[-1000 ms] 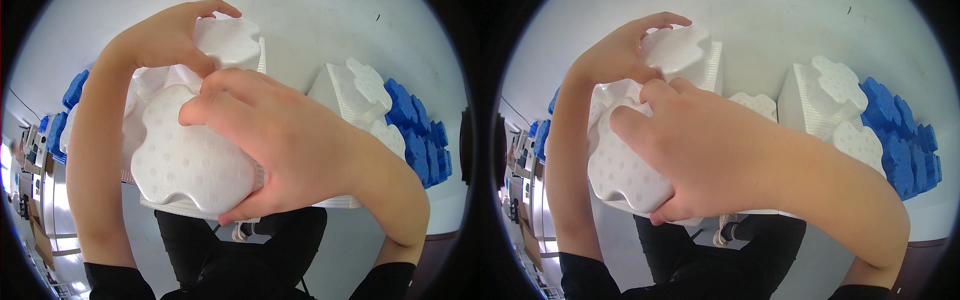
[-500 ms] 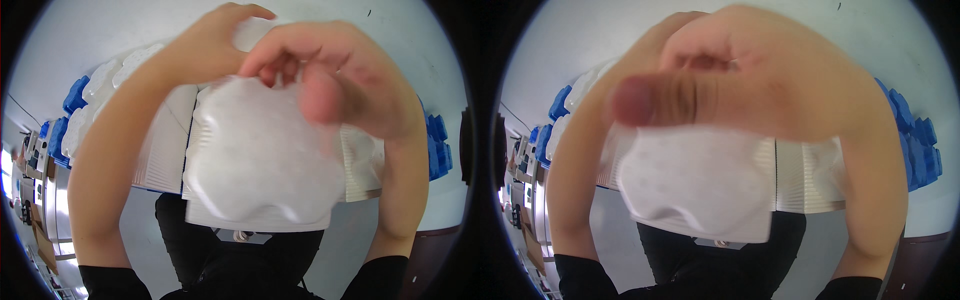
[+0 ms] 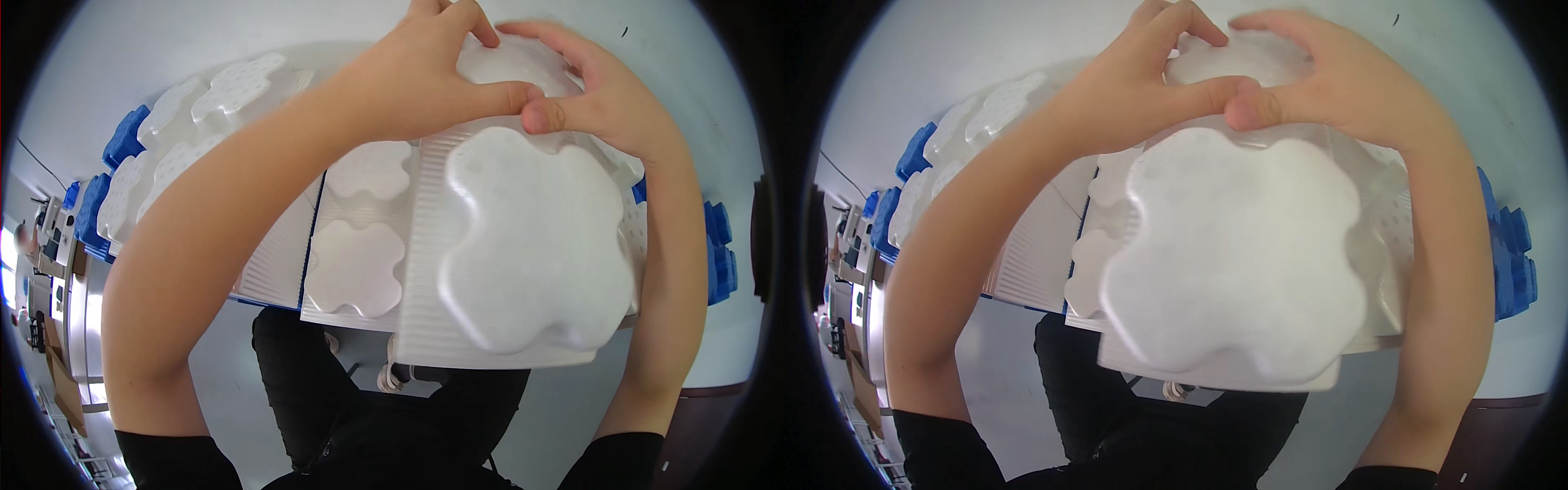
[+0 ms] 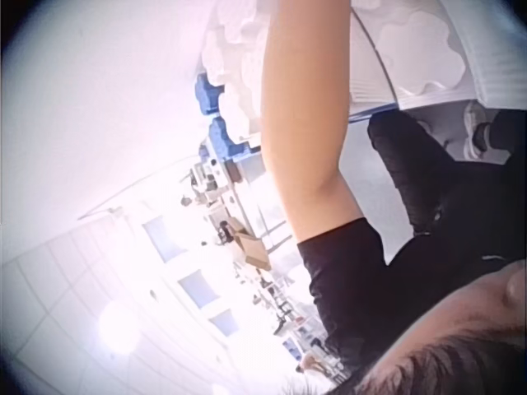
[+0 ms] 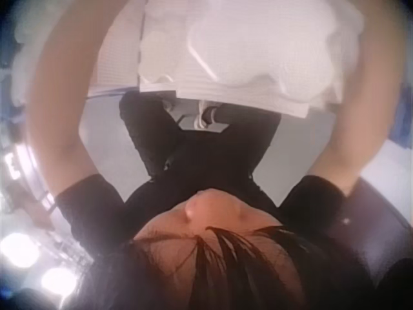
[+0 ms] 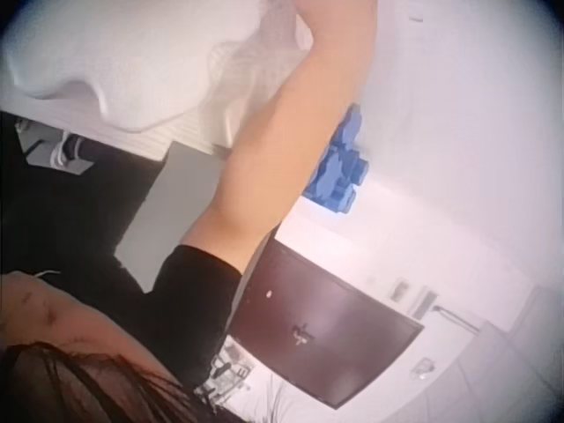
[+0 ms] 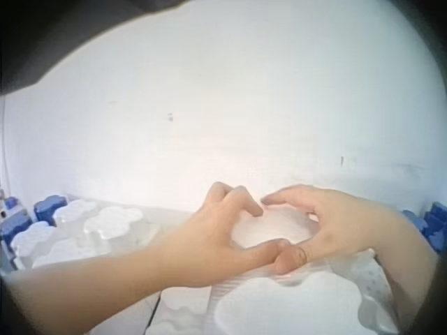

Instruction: The recorder is sorting and stacking pieces of white styrofoam packaging on a table.

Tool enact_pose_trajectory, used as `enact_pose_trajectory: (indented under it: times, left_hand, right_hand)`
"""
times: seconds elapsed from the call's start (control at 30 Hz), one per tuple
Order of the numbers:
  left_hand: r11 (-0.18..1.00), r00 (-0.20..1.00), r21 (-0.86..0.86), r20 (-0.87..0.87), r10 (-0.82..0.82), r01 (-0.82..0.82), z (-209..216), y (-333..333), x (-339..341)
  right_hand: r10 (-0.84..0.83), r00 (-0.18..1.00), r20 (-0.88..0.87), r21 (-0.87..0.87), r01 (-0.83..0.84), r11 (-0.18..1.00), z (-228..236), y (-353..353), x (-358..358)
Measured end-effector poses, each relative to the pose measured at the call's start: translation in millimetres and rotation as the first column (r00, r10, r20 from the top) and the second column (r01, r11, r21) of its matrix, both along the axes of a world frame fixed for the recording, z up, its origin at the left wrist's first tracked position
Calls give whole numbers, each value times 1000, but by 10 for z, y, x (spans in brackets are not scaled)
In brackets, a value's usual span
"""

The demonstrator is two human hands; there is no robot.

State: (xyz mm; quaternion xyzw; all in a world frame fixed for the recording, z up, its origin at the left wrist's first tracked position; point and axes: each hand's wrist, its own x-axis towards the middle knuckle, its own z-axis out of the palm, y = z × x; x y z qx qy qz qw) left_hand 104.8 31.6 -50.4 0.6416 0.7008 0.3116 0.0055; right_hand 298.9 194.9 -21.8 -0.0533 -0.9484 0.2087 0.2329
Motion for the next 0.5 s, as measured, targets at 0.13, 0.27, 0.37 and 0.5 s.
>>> enact_pose_trajectory:
  times: [0.13, 0.27, 0.37, 0.5]
  left_hand:
    - [984, 952, -38, 260, -160, 175, 221, -315, -20]
    - [992, 994, -89, 77, -78, 85, 72, -261, -4]
    - [994, 996, -60, 13, -91, 92, -30, -249, -275]
    - [964, 985, -200, 6, -175, 173, -165, -150, -465]
  right_hand:
    - [-26, 971, 240, -189, 72, 979, 93, -111, -42]
    - [-21, 985, 172, -125, 43, 991, 54, 23, 12]
    - [-12, 994, 112, -230, 38, 972, 25, 8, -34]
    - [-61, 973, 221, -204, 107, 973, -55, 0, -89]
